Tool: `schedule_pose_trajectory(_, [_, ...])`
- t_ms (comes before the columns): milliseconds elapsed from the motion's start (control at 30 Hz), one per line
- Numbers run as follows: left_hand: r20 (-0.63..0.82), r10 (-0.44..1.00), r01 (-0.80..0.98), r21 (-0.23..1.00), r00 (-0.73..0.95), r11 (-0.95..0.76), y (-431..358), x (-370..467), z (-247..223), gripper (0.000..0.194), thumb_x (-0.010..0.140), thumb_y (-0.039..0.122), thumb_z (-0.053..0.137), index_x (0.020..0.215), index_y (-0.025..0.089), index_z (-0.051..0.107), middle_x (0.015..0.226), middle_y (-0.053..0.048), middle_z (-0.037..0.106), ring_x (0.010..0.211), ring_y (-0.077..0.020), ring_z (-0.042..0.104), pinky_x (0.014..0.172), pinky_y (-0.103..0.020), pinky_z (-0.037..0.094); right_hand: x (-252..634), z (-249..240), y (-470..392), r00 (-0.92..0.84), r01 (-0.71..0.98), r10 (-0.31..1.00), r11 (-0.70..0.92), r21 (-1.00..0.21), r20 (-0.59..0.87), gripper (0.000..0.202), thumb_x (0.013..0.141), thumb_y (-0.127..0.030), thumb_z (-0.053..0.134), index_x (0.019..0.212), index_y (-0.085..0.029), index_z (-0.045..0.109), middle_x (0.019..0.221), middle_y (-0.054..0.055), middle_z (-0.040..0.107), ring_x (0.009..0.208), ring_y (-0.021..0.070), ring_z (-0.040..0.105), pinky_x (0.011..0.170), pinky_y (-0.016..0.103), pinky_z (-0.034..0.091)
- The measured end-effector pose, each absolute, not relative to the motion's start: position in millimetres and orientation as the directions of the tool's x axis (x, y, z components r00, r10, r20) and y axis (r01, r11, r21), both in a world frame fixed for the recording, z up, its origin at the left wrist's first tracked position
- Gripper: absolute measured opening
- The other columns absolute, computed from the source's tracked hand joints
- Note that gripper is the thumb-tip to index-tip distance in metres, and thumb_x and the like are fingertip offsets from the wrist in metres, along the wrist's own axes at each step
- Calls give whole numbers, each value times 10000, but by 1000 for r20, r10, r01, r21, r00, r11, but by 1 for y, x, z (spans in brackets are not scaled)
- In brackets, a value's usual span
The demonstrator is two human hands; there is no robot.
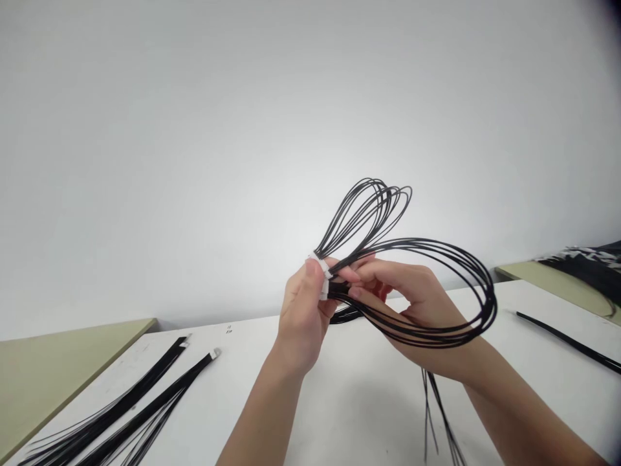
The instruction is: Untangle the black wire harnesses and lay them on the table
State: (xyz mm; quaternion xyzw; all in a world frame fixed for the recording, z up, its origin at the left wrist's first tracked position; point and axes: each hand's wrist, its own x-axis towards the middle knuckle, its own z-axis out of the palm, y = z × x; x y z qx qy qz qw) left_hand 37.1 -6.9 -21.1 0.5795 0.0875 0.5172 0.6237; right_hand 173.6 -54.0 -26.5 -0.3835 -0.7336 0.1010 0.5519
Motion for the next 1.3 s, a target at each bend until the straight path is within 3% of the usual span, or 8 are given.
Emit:
schedule_pose_trajectory(300, [496, 770, -598, 779, 401, -189, -10, 39, -20, 409, 855, 536, 556, 713, 174, 680, 764, -59, 666, 1168, -302, 572, 912, -400, 516, 167, -28, -53, 36, 315, 758, 610, -727, 652, 178, 927, -298, 527, 799, -206, 608, 779, 2, 564, 651, 104, 470, 542, 244, 389])
schedule_pose_trajectory(367, [498, 772, -611, 770, 395, -185, -11, 40, -19, 393, 858, 525, 560, 713, 179, 677, 742, -48, 659, 1165, -293, 575, 920, -400, 513, 166, -30, -51, 91, 378, 696, 637, -672, 712, 137, 913, -255, 543, 806, -209, 616, 809, 11, 599, 684, 118, 515, 549, 248, 402])
schedule_pose_trajectory(500, [477, 789, -634, 759, 387, -148, -11, 40, -19, 358, 860, 511, 566, 737, 192, 668, 717, -33, 661, 1140, -273, 595, 919, -382, 514, 165, -31, -51, 90, 578, 467, 695, -428, 880, 94, 851, -138, 603, 816, -215, 646, 825, 14, 642, 757, 143, 575, 606, 268, 432])
schedule_pose_trajectory(600, [466, 779, -643, 759, 421, -106, -10, 38, -20, 350, 874, 501, 550, 755, 194, 668, 738, -28, 669, 1132, -256, 603, 899, -353, 526, 167, -29, -54, 55, 603, 434, 704, -376, 899, 127, 847, -114, 600, 837, -222, 666, 778, 6, 646, 755, 142, 584, 633, 274, 445])
schedule_pose_trajectory(700, [473, 762, -644, 759, 442, -98, -10, 36, -21, 343, 911, 470, 504, 792, 200, 680, 797, -23, 688, 1143, -236, 598, 899, -333, 525, 169, -26, -57, 45, 580, 475, 704, -410, 879, 118, 853, -129, 599, 837, -218, 673, 822, 12, 679, 737, 136, 595, 644, 276, 459])
schedule_pose_trajectory(900, [461, 781, -590, 793, 421, -150, -7, 35, -21, 425, 904, 523, 483, 794, 165, 686, 932, -85, 713, 1176, -286, 573, 947, -415, 500, 173, -23, -60, 31, 433, 682, 650, -625, 731, 127, 876, -213, 579, 760, -201, 630, 939, 21, 694, 735, 131, 596, 578, 248, 445])
schedule_pose_trajectory(1067, [478, 800, -607, 772, 361, -188, -4, 33, -20, 392, 892, 510, 515, 776, 172, 677, 886, -70, 715, 1159, -286, 588, 943, -421, 507, 183, -22, -66, -56, 439, 806, 550, -711, 589, 156, 888, -208, 512, 738, -197, 549, 674, -5, 538, 600, 107, 434, 511, 240, 351])
schedule_pose_trajectory(1300, [497, 789, -589, 778, 361, -221, -7, 30, -16, 438, 928, 492, 450, 762, 158, 680, 865, -77, 716, 1100, -286, 625, 869, -380, 545, 188, -21, -69, -90, 433, 817, 547, -716, 570, 223, 940, -299, 457, 743, -202, 493, 669, -19, 431, 600, 103, 345, 516, 243, 300])
